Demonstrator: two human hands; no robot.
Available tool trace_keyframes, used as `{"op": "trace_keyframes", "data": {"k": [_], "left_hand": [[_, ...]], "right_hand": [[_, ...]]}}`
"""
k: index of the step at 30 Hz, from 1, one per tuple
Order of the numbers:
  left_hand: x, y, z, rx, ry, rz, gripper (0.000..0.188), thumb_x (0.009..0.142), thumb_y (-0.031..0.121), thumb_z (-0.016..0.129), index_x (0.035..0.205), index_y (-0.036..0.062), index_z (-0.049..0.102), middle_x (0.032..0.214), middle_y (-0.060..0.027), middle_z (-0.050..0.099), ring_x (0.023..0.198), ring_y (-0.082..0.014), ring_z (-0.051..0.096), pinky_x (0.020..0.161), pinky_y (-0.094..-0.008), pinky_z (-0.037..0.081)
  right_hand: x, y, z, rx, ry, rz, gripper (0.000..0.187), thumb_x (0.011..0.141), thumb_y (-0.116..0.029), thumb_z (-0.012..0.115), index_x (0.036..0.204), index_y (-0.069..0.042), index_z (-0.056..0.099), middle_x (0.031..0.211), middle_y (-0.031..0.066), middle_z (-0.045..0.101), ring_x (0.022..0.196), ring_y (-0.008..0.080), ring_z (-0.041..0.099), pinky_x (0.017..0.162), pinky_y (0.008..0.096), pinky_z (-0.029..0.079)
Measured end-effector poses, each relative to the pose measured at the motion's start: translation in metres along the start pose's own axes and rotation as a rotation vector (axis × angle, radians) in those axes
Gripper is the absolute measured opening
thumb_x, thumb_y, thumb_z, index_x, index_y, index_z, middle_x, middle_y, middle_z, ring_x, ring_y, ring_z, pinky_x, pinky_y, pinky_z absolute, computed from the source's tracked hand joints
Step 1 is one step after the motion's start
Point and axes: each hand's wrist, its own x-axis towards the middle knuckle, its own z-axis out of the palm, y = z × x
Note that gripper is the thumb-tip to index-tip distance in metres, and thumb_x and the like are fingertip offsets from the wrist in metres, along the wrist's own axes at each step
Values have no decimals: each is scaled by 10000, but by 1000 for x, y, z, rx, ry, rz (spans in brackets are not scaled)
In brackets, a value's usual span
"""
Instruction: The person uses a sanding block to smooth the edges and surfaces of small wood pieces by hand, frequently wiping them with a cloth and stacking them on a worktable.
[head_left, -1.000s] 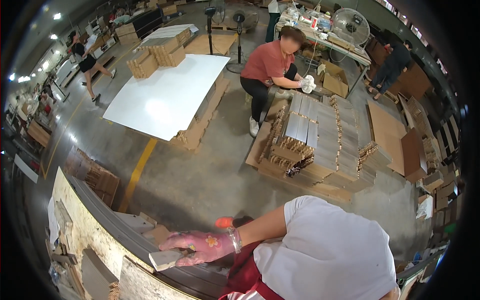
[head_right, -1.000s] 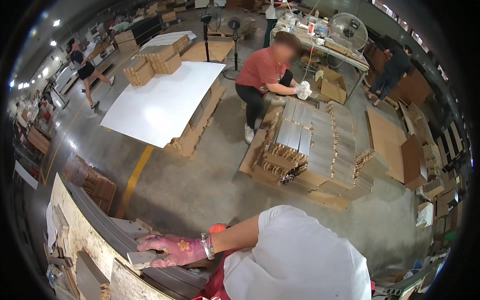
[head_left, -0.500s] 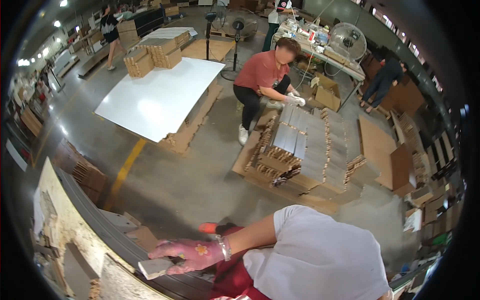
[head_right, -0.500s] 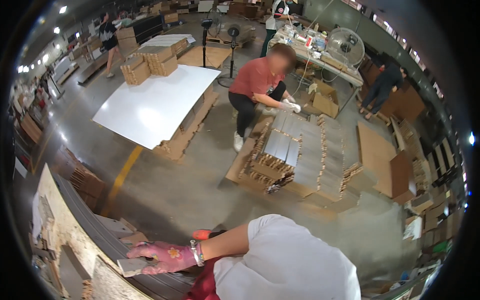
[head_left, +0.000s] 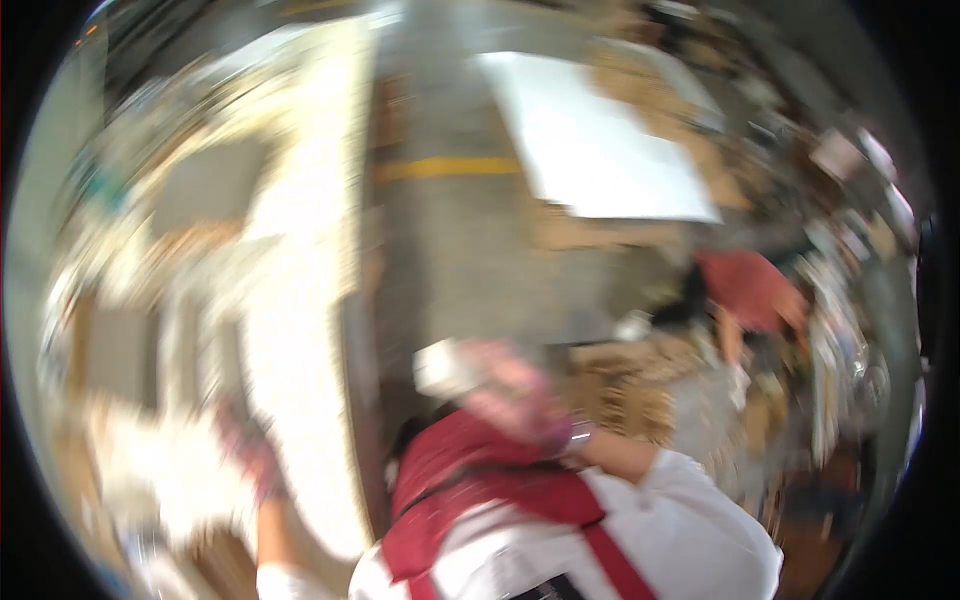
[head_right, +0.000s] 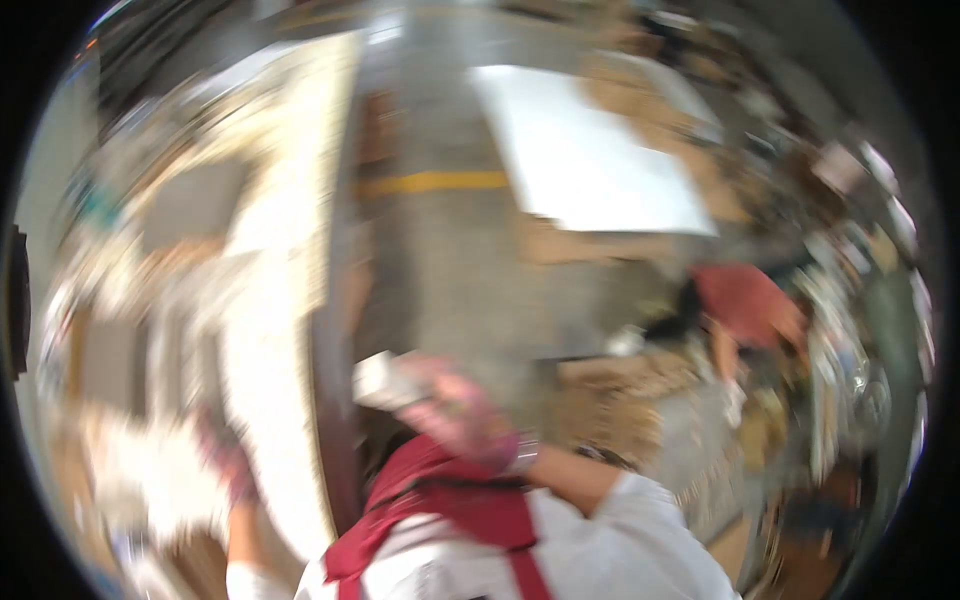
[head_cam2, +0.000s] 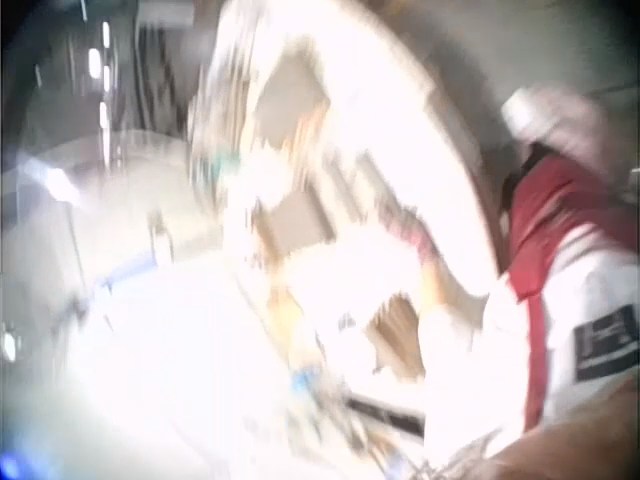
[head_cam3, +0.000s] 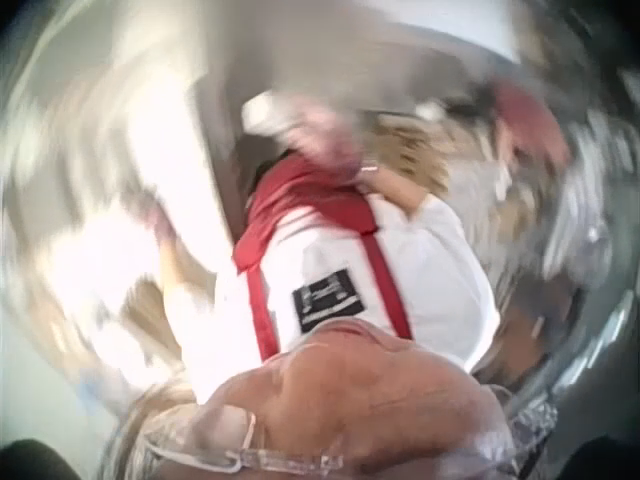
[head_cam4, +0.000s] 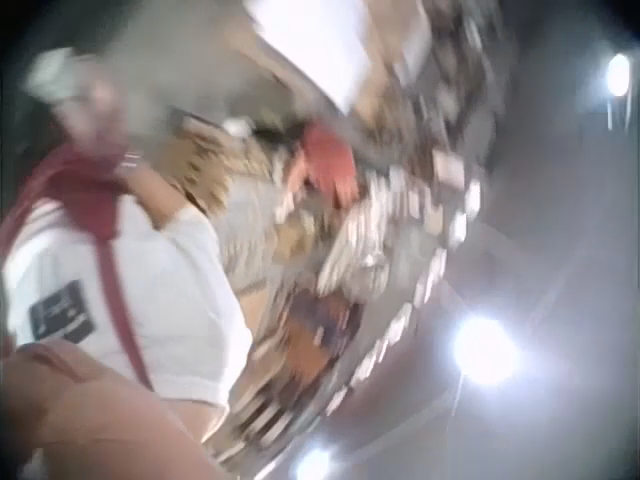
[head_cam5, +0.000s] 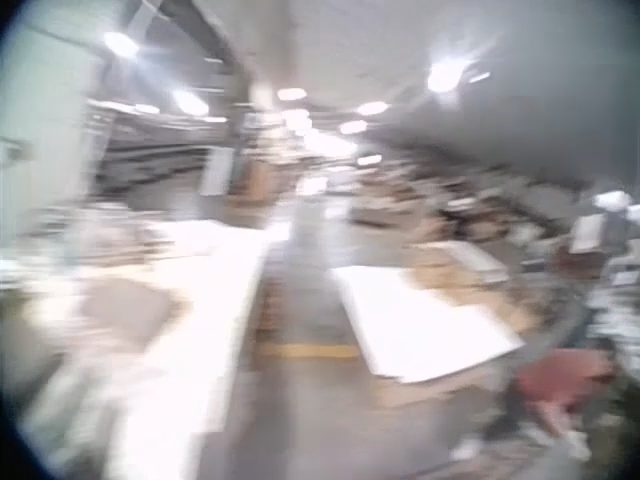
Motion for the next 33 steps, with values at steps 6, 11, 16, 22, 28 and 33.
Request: {"op": "trace_keyframes", "data": {"k": [6, 11, 16, 22, 28, 33], "left_hand": [[18, 43, -15, 185, 111, 209, 460, 770, 147, 581, 1222, 79, 528, 1283, -185, 464, 1162, -364, 439, 995, -461, 345], [-15, 37, -41, 193, 145, 101, 468, 741, 223, 642, 1183, 88, 573, 1273, -192, 435, 1080, -382, 452, 925, -454, 394], [-15, 56, -45, 230, 201, 158, 526, 741, 289, 645, 1218, 99, 530, 1344, -168, 403, 1267, -337, 355, 1052, -495, 262], [-71, 77, -83, -38, 176, 56, 412, 736, 179, 590, 1133, 72, 566, 1223, -130, 519, 1129, -311, 491, 979, -451, 377], [-158, 78, -341, 137, 283, -367, 185, 671, 67, 645, 855, 66, 621, 850, -102, 628, 851, -274, 608, 779, -351, 486], [-239, -16, -502, 309, 600, -810, 229, 865, 257, 589, 904, 32, 611, 828, -112, 625, 748, -214, 602, 690, -319, 462]], "right_hand": [[34, 27, 45, 466, -172, 178, 455, 883, -275, 604, 1235, -3, 504, 1201, 90, 521, 1096, 188, 511, 944, 314, 419], [69, 17, 110, 353, -567, 2, 544, 858, -296, 643, 1272, 15, 477, 1255, 101, 502, 1147, 198, 485, 977, 322, 394], [99, -22, 139, 504, -884, 38, 654, 842, -423, 627, 1292, 21, 459, 1201, 72, 535, 1049, 160, 521, 898, 287, 416], [145, -88, 216, 957, -1337, 295, 468, 918, -383, 518, 1240, -45, 487, 1092, 75, 584, 903, 150, 575, 690, 270, 468], [165, -196, 283, 962, -1597, 434, 355, 960, -318, 463, 1165, -32, 512, 1036, 158, 611, 854, 199, 623, 682, 314, 522], [133, -270, 358, 882, -1881, 483, 338, 964, -304, 461, 1129, -15, 517, 1016, 172, 633, 812, 226, 657, 724, 353, 560]]}}
